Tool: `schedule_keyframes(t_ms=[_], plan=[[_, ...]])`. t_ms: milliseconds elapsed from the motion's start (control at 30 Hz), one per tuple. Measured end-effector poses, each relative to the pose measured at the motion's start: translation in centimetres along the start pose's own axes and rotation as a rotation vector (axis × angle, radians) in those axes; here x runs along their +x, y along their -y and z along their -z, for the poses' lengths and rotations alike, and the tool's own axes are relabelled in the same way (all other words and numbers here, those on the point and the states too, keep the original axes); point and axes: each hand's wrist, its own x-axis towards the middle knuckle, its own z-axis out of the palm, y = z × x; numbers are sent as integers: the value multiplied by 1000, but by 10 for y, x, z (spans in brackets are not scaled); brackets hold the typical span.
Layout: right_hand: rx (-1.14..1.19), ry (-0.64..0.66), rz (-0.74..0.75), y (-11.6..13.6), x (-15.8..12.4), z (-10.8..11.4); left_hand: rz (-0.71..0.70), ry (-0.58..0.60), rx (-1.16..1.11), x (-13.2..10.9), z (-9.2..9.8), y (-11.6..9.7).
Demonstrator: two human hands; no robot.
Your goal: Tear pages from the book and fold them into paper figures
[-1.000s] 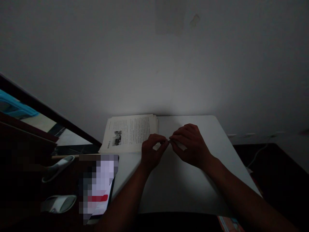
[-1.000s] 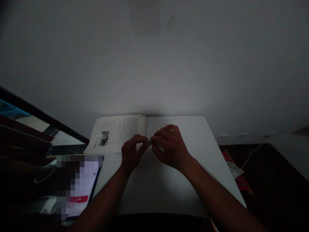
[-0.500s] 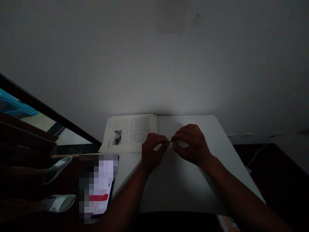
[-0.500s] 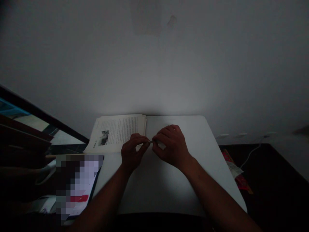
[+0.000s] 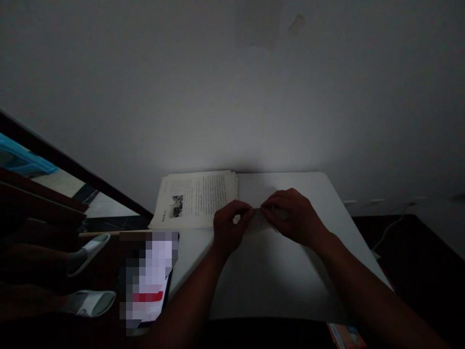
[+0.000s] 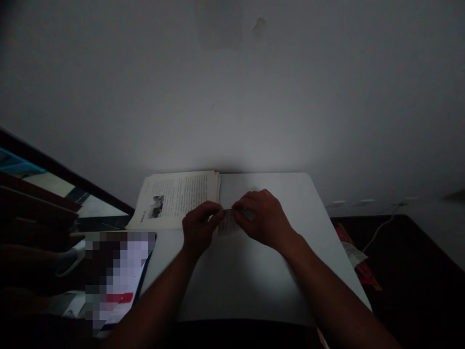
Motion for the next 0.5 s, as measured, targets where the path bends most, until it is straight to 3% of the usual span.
schedule_keyframes(t_ms=[100, 200, 300, 500], plan=[[144, 191, -181, -6, 4, 8, 288, 31, -111, 0, -5, 0], [230, 382, -311, -22, 6, 3, 507, 142, -127, 0, -10, 6], [247, 508, -341, -37, 4, -12, 483, 202, 122, -1, -14, 11], [114, 536, -289, -43, -1, -33, 311, 329, 644, -4, -18, 12]])
